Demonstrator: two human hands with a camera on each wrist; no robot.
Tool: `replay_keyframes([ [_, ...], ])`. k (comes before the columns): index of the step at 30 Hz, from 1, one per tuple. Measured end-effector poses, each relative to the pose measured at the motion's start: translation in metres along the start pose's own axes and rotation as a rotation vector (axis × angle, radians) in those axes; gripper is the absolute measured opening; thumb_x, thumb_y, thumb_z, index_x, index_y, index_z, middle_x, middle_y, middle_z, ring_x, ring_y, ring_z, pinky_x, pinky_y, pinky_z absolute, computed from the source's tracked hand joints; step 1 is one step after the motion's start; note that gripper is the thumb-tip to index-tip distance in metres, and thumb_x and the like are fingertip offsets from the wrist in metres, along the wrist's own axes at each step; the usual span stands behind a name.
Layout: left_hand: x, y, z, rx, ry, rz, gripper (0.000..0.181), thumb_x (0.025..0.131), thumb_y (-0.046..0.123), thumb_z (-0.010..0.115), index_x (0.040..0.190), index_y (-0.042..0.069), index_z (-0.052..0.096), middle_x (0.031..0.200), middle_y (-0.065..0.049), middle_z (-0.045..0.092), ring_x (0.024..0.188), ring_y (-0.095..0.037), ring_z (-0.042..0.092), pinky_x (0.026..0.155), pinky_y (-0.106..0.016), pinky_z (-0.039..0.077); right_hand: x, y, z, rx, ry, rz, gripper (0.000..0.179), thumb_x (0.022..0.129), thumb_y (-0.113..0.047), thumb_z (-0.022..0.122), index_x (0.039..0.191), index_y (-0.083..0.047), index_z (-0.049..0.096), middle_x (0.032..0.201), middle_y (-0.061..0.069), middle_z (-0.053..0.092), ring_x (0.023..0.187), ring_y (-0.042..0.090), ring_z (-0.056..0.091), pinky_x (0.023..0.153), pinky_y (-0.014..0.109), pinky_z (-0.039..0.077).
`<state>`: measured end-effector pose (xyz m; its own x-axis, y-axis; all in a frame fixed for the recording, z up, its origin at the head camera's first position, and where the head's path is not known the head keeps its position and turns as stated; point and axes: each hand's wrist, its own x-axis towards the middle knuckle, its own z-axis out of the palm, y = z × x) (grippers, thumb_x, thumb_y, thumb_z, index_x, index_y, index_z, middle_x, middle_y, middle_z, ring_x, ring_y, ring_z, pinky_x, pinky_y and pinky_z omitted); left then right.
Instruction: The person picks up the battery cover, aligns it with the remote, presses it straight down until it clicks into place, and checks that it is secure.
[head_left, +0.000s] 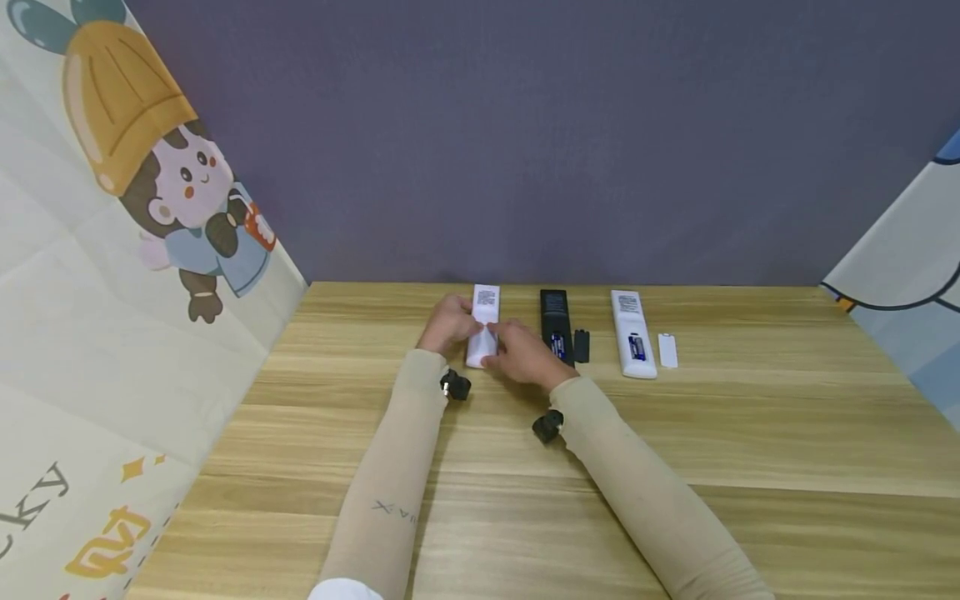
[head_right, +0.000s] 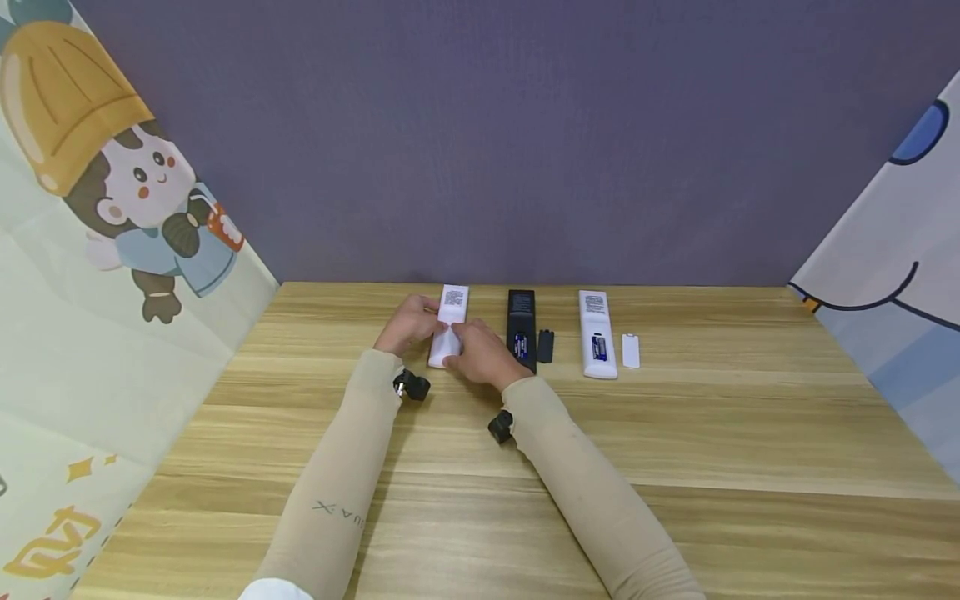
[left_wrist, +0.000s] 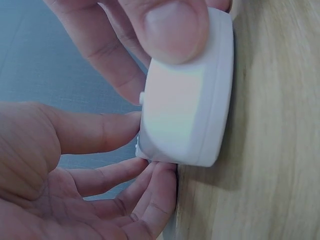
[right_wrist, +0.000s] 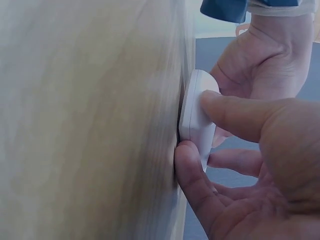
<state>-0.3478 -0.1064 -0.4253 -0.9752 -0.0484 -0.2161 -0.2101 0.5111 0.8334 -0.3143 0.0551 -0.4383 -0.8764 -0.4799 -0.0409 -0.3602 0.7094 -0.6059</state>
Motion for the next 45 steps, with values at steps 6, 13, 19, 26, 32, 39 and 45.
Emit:
replay_keyframes([
  [6,0.0008,-0.0026,0.0001,0.006,0.012,0.021,0.048,0.081,-0.008,0.068,0.129,-0.007,0.063,0.130,-0.022,0.066,0.117,-0.035,0.062,0.101,-0.042,0.053,0.0000,0.0008,-0.0003,-0.023,-0.003,-0.029,0.066,0.096,-0.023,0.073,0.151,0.002,0.045,0.122,0.017,0.061,0.100,0.025,0.055,0.088,0.039,0.048],
  [13,0.0035,-0.0042,0.0001,0.003,0.014,0.030,0.050,0.080,-0.008,0.069,0.130,-0.006,0.063,0.132,-0.021,0.064,0.119,-0.035,0.060,0.103,-0.043,0.051,0.0005,0.0024,-0.0005,-0.028,-0.003,-0.036,0.067,0.097,-0.023,0.072,0.152,0.002,0.044,0.121,0.017,0.061,0.099,0.025,0.055,0.087,0.038,0.048],
  [19,0.0046,-0.0038,-0.0004,-0.001,0.009,0.008,0.059,0.080,-0.010,0.069,0.137,0.003,0.060,0.140,-0.020,0.058,0.118,-0.034,0.059,0.097,-0.040,0.054,0.0002,0.0029,-0.0005,-0.037,-0.006,-0.047,0.066,0.096,-0.022,0.072,0.151,0.002,0.044,0.117,0.017,0.060,0.096,0.025,0.056,0.085,0.038,0.049],
  [26,0.0030,-0.0042,-0.0010,-0.005,0.007,0.006,0.059,0.080,-0.010,0.068,0.136,0.006,0.062,0.143,-0.019,0.056,0.114,-0.032,0.058,0.092,-0.037,0.054,0.0019,0.0033,0.0002,-0.042,-0.016,-0.046,0.066,0.098,-0.023,0.071,0.153,0.002,0.042,0.120,0.017,0.059,0.099,0.025,0.055,0.089,0.040,0.049],
  [32,0.0012,-0.0031,0.0002,-0.010,0.015,-0.004,0.057,0.081,-0.009,0.069,0.136,0.007,0.062,0.146,-0.018,0.054,0.118,-0.033,0.057,0.094,-0.038,0.054,0.0005,0.0029,-0.0011,-0.034,-0.026,-0.041,0.067,0.098,-0.022,0.071,0.153,0.002,0.042,0.119,0.017,0.059,0.098,0.025,0.055,0.087,0.039,0.049],
  [39,0.0012,-0.0012,0.0006,-0.015,0.010,-0.031,0.057,0.083,-0.008,0.069,0.137,0.009,0.062,0.150,-0.017,0.051,0.122,-0.033,0.057,0.098,-0.040,0.054,-0.0017,0.0010,-0.0023,-0.041,-0.020,-0.042,0.067,0.098,-0.022,0.071,0.152,0.003,0.042,0.123,0.019,0.059,0.100,0.026,0.054,0.089,0.041,0.048],
  [45,0.0015,-0.0030,0.0024,-0.014,0.030,-0.020,0.058,0.081,-0.009,0.069,0.135,0.009,0.063,0.146,-0.017,0.054,0.117,-0.032,0.058,0.095,-0.040,0.054,-0.0018,0.0016,0.0013,-0.040,0.002,-0.052,0.065,0.097,-0.021,0.071,0.151,0.003,0.044,0.117,0.018,0.058,0.095,0.025,0.055,0.085,0.039,0.049],
])
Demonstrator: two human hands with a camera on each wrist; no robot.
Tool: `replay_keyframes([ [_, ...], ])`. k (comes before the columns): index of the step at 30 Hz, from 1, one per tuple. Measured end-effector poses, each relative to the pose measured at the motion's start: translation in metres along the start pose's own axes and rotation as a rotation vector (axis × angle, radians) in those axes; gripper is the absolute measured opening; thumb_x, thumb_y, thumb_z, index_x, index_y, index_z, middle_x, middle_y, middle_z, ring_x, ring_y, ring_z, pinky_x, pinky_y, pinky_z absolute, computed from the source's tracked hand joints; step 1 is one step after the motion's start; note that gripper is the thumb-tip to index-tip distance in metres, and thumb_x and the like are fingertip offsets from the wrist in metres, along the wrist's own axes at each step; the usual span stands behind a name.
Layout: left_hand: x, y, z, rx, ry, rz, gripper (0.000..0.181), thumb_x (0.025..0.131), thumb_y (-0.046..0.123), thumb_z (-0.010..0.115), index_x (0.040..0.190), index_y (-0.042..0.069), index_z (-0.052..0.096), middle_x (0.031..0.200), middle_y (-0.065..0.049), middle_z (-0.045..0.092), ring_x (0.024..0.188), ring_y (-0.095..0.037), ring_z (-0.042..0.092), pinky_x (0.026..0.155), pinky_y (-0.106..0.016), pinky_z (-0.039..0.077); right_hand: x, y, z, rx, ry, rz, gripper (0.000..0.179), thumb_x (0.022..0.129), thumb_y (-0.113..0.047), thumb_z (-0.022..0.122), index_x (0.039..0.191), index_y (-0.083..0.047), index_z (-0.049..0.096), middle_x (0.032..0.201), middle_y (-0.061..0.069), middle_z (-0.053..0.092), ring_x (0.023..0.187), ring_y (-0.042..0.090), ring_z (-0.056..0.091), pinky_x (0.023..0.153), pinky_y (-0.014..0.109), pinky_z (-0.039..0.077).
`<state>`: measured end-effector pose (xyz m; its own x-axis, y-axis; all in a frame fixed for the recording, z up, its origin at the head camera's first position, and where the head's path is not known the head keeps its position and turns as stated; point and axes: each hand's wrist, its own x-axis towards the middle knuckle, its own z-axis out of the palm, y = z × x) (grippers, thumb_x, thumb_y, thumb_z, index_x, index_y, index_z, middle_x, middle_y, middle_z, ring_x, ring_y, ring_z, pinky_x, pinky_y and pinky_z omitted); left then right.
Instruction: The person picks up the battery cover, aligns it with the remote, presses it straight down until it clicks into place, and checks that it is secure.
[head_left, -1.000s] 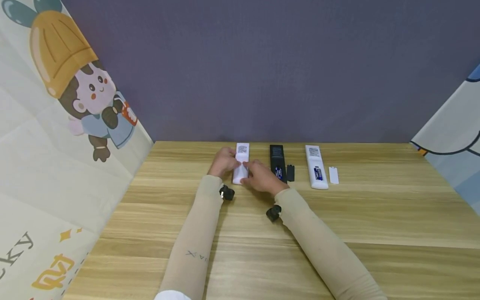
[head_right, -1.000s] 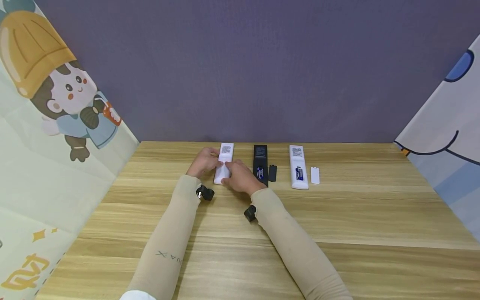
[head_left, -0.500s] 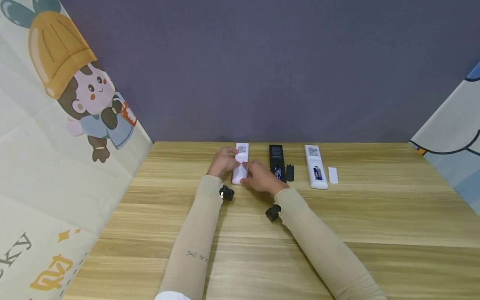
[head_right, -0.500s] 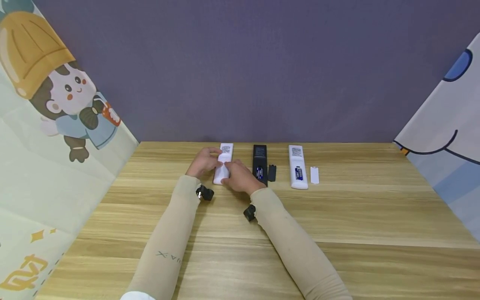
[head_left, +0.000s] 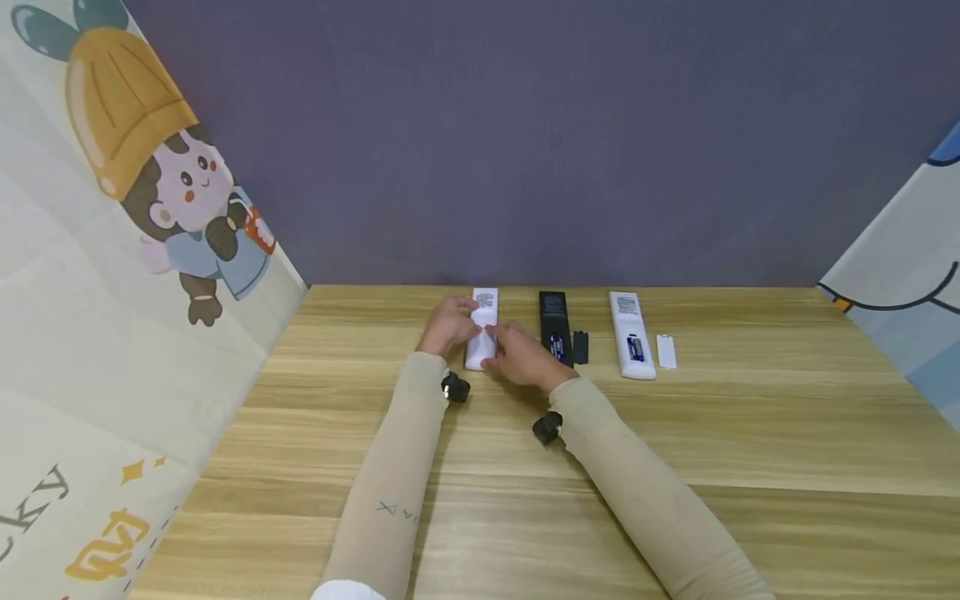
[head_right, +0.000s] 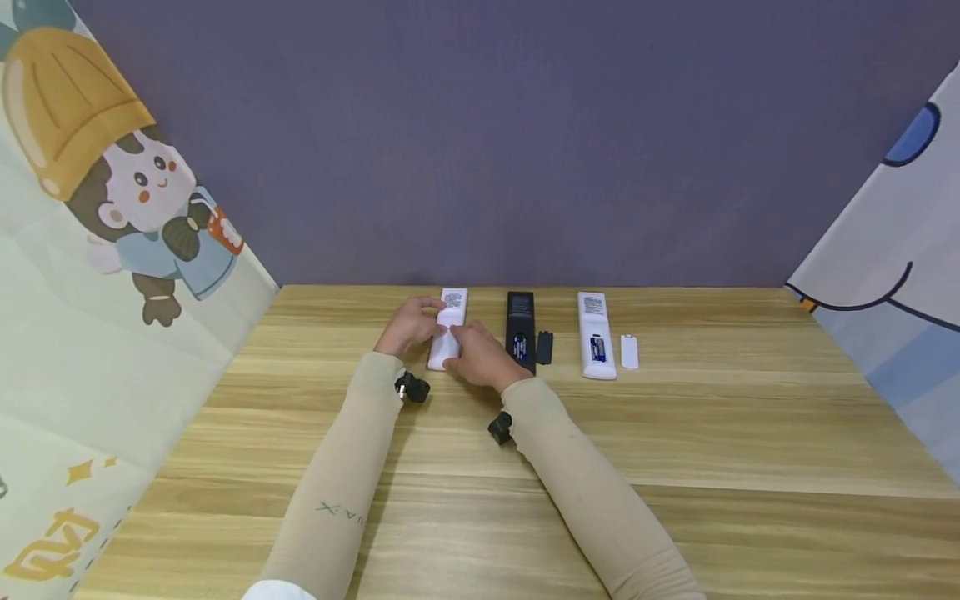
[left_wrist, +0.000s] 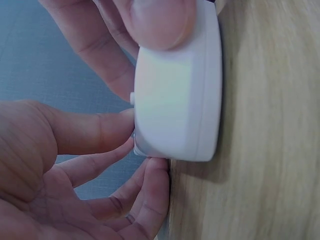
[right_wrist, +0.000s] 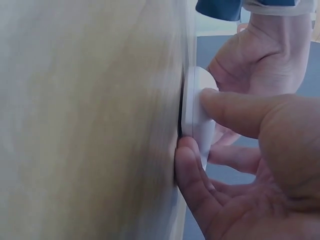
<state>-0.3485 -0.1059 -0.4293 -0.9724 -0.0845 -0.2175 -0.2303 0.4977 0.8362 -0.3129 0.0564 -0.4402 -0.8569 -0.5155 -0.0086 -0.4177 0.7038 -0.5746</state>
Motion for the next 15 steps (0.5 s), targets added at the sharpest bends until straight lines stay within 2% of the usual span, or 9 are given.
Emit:
replay_keyframes([
  [5,-0.003,-0.001,0.003,0.045,0.003,0.035,0.058,0.080,-0.009,0.067,0.136,0.007,0.062,0.142,-0.018,0.058,0.114,-0.032,0.059,0.092,-0.038,0.055,-0.006,0.001,0.000,-0.001,0.000,0.006,0.060,0.097,-0.021,0.071,0.147,0.005,0.049,0.120,0.019,0.060,0.096,0.024,0.056,0.086,0.039,0.051],
  [10,-0.005,0.001,0.004,0.136,0.044,0.089,0.058,0.079,-0.008,0.061,0.135,0.005,0.063,0.136,-0.018,0.063,0.104,-0.029,0.059,0.083,-0.033,0.052,-0.014,-0.004,-0.013,0.040,-0.011,-0.007,0.055,0.098,-0.021,0.069,0.144,0.003,0.052,0.141,0.021,0.058,0.115,0.030,0.064,0.101,0.046,0.053],
  [12,-0.005,0.002,0.003,0.171,0.049,0.096,0.059,0.078,-0.008,0.058,0.135,0.005,0.063,0.133,-0.018,0.065,0.099,-0.029,0.059,0.080,-0.034,0.051,-0.018,-0.006,-0.020,0.066,-0.004,-0.012,0.052,0.099,-0.021,0.068,0.144,0.001,0.053,0.145,0.018,0.057,0.117,0.031,0.066,0.098,0.047,0.055],
  [15,-0.006,0.004,0.002,0.207,0.035,0.100,0.060,0.079,-0.007,0.056,0.138,0.005,0.061,0.136,-0.018,0.064,0.103,-0.030,0.059,0.085,-0.036,0.052,-0.025,-0.009,-0.032,0.091,0.031,-0.002,0.046,0.099,-0.020,0.068,0.140,-0.003,0.057,0.143,0.013,0.058,0.108,0.029,0.069,0.088,0.042,0.059],
])
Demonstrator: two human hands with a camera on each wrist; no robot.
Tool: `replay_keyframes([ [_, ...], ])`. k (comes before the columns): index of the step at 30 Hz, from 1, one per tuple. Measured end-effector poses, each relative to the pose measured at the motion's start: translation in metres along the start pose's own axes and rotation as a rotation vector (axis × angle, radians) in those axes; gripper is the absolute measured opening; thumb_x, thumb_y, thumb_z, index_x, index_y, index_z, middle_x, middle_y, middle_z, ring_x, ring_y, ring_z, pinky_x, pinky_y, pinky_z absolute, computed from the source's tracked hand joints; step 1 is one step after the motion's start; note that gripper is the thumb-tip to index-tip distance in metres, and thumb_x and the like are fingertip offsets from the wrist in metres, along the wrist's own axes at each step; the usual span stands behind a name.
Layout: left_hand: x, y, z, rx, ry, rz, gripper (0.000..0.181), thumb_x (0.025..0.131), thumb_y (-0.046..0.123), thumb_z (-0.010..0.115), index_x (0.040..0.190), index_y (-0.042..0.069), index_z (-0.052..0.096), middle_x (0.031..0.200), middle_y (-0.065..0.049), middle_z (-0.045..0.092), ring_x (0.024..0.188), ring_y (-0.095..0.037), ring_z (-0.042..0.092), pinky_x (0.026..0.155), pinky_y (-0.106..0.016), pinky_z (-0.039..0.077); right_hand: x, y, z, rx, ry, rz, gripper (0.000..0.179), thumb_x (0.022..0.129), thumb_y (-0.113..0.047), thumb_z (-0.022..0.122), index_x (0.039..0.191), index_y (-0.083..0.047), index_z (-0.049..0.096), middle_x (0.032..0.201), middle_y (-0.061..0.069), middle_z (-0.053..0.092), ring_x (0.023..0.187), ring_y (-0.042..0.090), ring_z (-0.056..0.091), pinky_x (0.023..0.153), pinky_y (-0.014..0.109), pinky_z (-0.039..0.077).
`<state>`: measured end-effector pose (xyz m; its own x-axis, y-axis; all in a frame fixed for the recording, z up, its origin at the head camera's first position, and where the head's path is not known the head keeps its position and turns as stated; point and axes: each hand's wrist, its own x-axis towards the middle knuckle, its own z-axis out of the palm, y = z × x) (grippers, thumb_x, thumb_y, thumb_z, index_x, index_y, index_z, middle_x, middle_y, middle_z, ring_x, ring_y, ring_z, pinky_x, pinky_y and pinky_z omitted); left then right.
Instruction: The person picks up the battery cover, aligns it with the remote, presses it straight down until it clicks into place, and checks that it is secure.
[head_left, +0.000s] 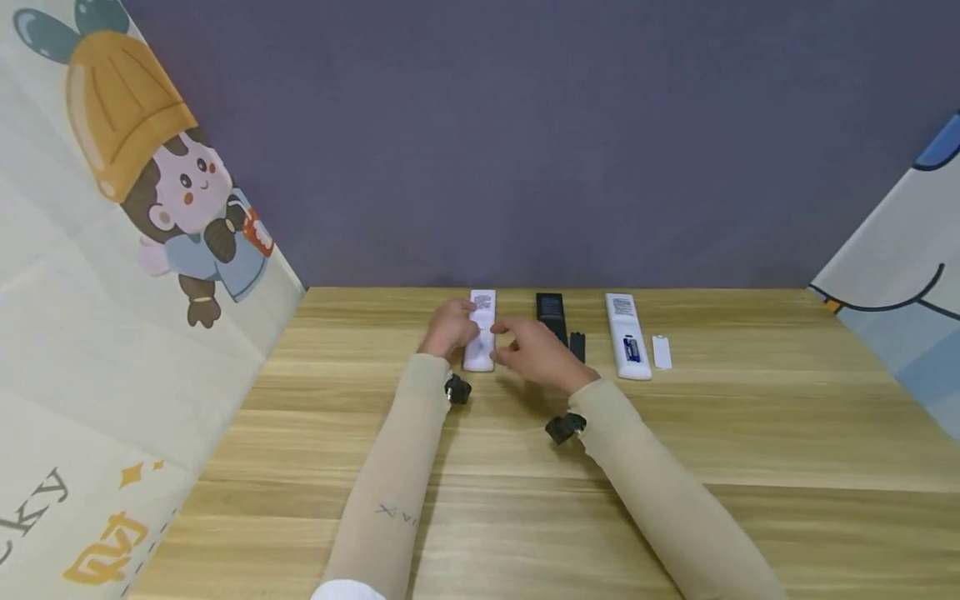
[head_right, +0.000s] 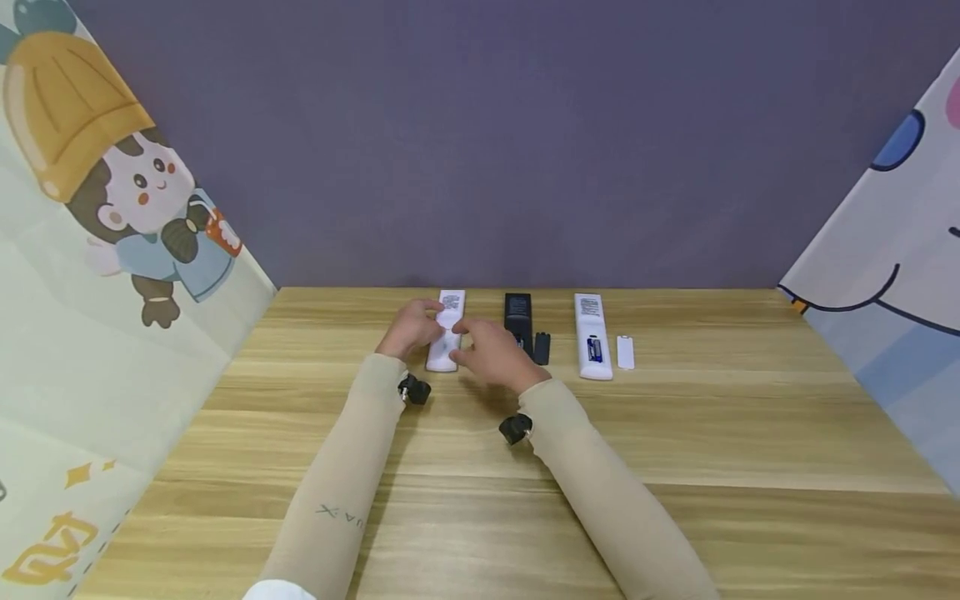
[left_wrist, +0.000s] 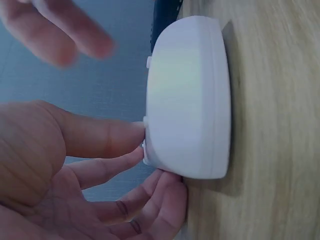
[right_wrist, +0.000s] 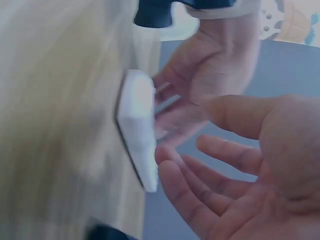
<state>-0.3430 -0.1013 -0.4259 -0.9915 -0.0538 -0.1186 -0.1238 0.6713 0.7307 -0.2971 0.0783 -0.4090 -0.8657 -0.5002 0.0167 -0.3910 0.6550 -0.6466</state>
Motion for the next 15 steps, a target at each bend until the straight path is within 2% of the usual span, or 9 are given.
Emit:
replay_keyframes([
  [4,0.000,0.002,-0.001,0.046,0.006,0.016,0.057,0.082,-0.003,0.057,0.139,0.004,0.060,0.140,-0.018,0.062,0.114,-0.033,0.060,0.096,-0.042,0.053,-0.009,0.002,-0.017,0.000,0.072,0.006,0.034,0.099,-0.021,0.069,0.129,-0.007,0.063,0.131,0.009,0.059,0.098,0.023,0.066,0.080,0.037,0.057],
  [7,0.000,0.004,-0.001,0.101,0.058,0.056,0.052,0.084,0.003,0.059,0.136,0.004,0.063,0.138,-0.017,0.064,0.118,-0.034,0.062,0.099,-0.044,0.052,-0.014,0.008,-0.035,0.011,0.111,0.001,0.025,0.101,-0.022,0.066,0.121,-0.008,0.065,0.120,0.010,0.063,0.095,0.023,0.063,0.079,0.037,0.054],
  [10,-0.001,0.010,0.000,0.138,0.128,0.111,0.044,0.088,0.011,0.062,0.132,0.006,0.066,0.129,-0.015,0.069,0.115,-0.032,0.064,0.096,-0.044,0.053,-0.021,0.015,-0.055,0.032,0.139,0.033,0.021,0.103,-0.024,0.062,0.118,-0.010,0.065,0.110,0.010,0.066,0.088,0.025,0.062,0.074,0.040,0.052],
  [13,-0.003,0.020,0.001,0.097,0.181,0.150,0.035,0.092,0.016,0.065,0.126,0.010,0.070,0.116,-0.012,0.072,0.105,-0.029,0.067,0.088,-0.043,0.054,-0.027,0.021,-0.072,0.033,0.164,0.070,0.021,0.104,-0.026,0.060,0.118,-0.011,0.064,0.106,0.010,0.068,0.085,0.025,0.063,0.072,0.041,0.051],
  [15,-0.006,0.027,0.001,0.054,0.204,0.177,0.029,0.094,0.018,0.066,0.122,0.012,0.072,0.108,-0.009,0.074,0.099,-0.027,0.069,0.084,-0.041,0.055,-0.031,0.023,-0.079,-0.007,0.183,0.077,0.022,0.105,-0.028,0.060,0.118,-0.012,0.065,0.105,0.009,0.068,0.085,0.024,0.064,0.073,0.041,0.053],
])
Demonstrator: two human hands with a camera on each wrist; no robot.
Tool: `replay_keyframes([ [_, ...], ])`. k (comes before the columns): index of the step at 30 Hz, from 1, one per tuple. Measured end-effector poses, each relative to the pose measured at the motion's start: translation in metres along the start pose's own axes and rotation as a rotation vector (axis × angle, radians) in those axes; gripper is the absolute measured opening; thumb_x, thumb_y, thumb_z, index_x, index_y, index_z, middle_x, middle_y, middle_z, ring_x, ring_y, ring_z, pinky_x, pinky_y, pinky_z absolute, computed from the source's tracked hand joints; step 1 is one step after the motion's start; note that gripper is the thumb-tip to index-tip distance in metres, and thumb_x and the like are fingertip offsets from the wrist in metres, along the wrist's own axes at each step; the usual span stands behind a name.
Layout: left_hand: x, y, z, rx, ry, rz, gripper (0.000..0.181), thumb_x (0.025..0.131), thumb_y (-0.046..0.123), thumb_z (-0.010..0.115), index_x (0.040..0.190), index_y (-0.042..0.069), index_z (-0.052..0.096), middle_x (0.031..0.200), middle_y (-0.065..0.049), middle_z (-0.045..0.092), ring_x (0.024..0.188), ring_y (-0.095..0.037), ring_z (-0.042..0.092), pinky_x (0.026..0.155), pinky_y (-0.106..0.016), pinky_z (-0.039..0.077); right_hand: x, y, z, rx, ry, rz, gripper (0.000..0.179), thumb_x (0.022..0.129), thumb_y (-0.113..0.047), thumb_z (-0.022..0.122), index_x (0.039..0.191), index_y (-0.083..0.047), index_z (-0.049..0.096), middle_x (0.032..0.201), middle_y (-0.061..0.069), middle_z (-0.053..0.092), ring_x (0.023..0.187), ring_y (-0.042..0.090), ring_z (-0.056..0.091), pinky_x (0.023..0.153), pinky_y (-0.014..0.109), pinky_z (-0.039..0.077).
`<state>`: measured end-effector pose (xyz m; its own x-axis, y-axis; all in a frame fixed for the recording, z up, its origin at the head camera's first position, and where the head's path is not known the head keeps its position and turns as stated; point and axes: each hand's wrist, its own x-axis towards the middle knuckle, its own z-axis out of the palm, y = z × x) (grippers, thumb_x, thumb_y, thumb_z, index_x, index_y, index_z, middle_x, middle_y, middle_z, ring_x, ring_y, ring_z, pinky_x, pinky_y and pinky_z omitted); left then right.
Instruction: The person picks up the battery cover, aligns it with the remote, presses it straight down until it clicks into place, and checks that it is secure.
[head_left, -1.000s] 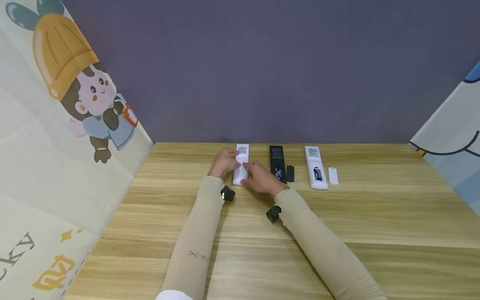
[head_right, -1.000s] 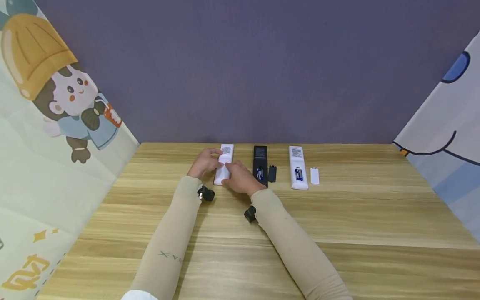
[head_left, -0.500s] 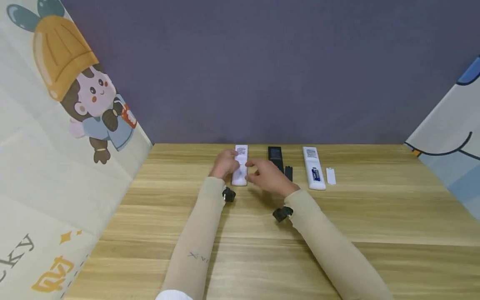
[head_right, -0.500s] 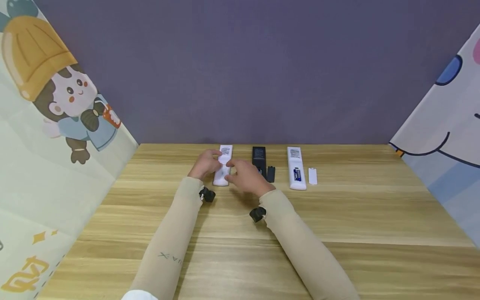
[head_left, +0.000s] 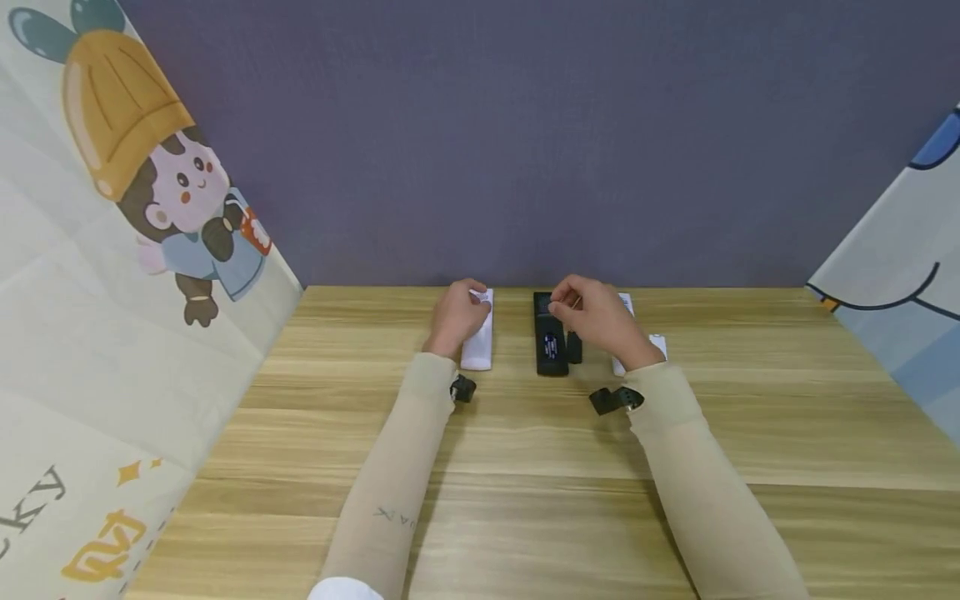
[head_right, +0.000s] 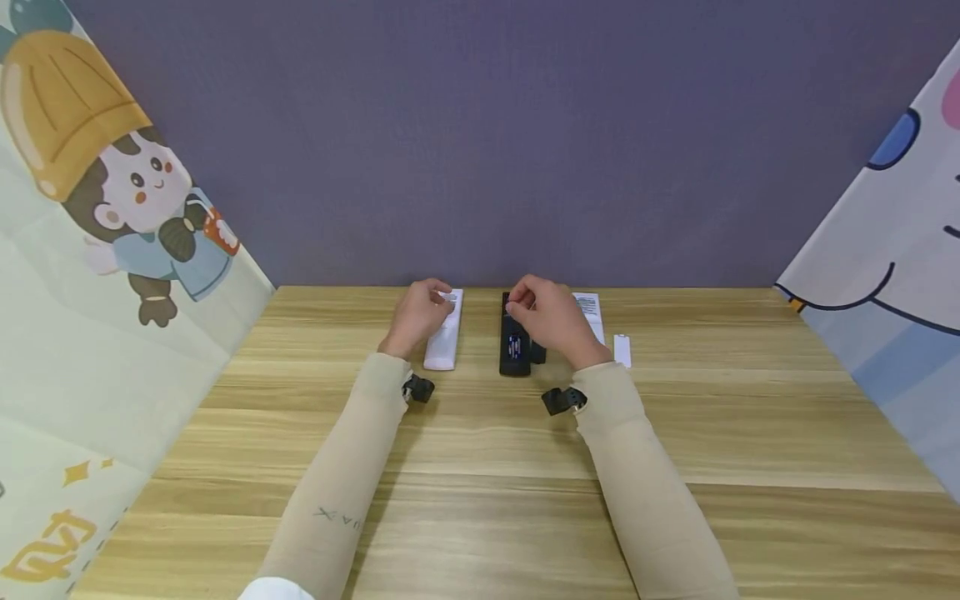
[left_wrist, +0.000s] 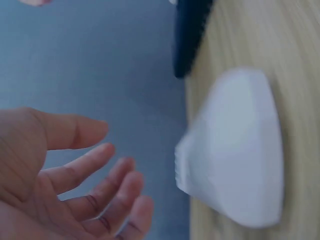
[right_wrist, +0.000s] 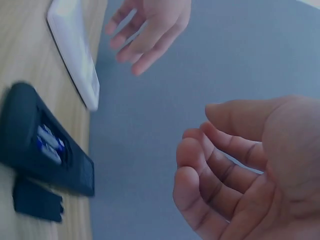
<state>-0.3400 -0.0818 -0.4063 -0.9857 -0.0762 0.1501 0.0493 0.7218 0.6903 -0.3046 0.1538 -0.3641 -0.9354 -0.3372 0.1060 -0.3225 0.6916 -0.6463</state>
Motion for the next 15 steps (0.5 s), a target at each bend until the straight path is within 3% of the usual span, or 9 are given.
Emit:
replay_keyframes([
  [7,-0.008,0.021,-0.003,-0.161,0.047,0.039,0.020,0.096,0.018,0.067,0.114,0.013,0.075,0.102,-0.006,0.075,0.091,-0.023,0.069,0.077,-0.035,0.056,-0.002,0.006,-0.014,-0.083,0.036,-0.010,0.023,0.105,-0.028,0.058,0.119,-0.010,0.065,0.106,0.010,0.070,0.090,0.026,0.064,0.078,0.044,0.054],
  [15,-0.014,0.032,0.007,-0.212,0.051,0.059,0.016,0.095,0.018,0.068,0.109,0.017,0.076,0.097,-0.003,0.074,0.077,-0.020,0.066,0.063,-0.029,0.051,-0.002,0.019,-0.020,-0.088,0.017,0.018,0.022,0.106,-0.028,0.058,0.120,-0.012,0.065,0.107,0.010,0.070,0.090,0.025,0.065,0.078,0.042,0.054],
])
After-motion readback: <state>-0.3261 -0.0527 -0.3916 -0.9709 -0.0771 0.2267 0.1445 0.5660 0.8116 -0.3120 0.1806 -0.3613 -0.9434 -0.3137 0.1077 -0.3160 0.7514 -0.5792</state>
